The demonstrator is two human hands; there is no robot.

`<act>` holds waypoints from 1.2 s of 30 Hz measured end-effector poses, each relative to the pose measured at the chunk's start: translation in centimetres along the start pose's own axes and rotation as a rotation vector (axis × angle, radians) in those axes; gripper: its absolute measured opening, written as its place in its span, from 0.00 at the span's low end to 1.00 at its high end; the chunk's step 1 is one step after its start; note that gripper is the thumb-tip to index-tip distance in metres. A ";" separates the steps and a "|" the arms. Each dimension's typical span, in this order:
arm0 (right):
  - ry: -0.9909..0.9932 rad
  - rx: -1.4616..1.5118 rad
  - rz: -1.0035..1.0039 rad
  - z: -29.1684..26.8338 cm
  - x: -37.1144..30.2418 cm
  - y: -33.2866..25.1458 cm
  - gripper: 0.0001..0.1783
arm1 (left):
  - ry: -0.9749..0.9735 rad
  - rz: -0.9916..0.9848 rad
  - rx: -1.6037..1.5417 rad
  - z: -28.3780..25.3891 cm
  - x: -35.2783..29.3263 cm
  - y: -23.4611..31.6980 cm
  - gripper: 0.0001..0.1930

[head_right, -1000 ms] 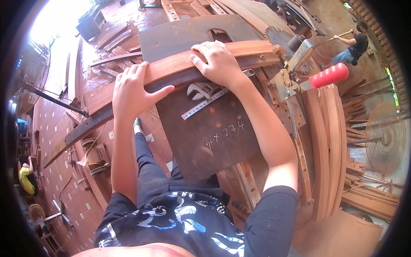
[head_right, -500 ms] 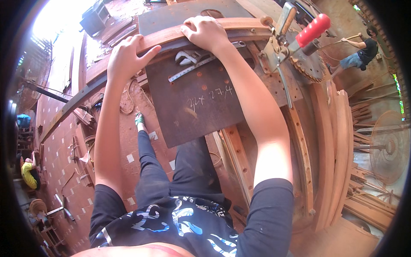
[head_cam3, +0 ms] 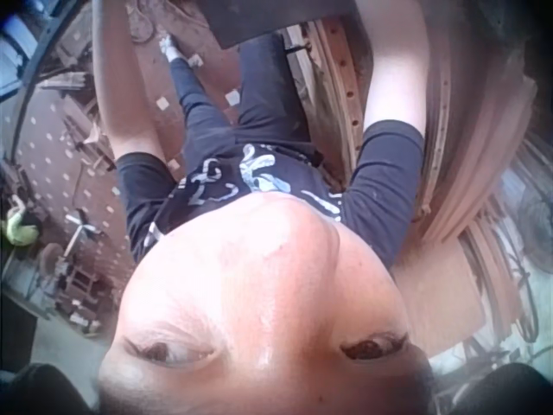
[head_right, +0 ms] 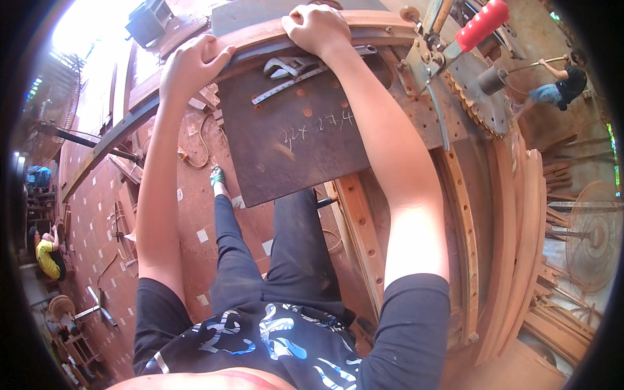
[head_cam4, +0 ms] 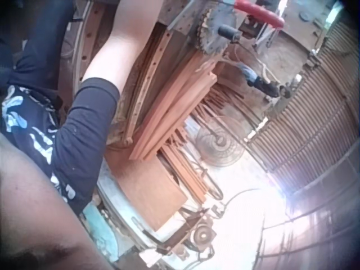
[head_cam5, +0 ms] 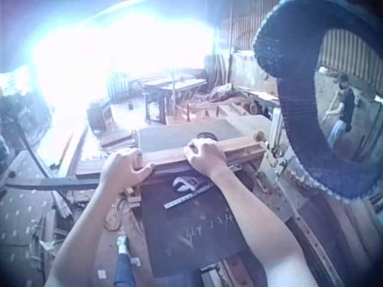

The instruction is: The person repeatedly places a curved wooden piece onto a metal template on a workbench, aligns it, and presses it into shape. The hands adjust the wood multiple times to conform to the template curve.

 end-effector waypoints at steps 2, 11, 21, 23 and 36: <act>0.005 -0.043 0.014 0.8 0.4 1.1 0.25 | -0.006 0.007 0.021 0.0 0.3 0.1 0.39; -0.005 -0.065 -0.532 2.2 3.8 7.2 0.24 | -0.077 0.018 -0.159 -0.3 2.5 0.0 0.34; -0.160 0.125 -0.054 5.5 8.3 4.7 0.26 | 0.092 -0.049 0.063 2.0 3.8 -3.8 0.36; -0.173 0.124 -0.095 5.2 8.0 4.1 0.26 | 0.124 -0.014 0.089 1.8 3.3 -3.4 0.35; -0.289 0.039 -0.133 3.7 8.5 3.4 0.23 | 0.061 -0.020 -0.016 3.0 5.8 -2.6 0.29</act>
Point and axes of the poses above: each hand's wrist, its own x-axis towards the middle knuckle, its own z-axis out of the palm, y = z × x, the point moved 2 cm from there along x, towards the middle knuckle, and after that the axes turned 12 degrees about x, right-handed, at the moved point
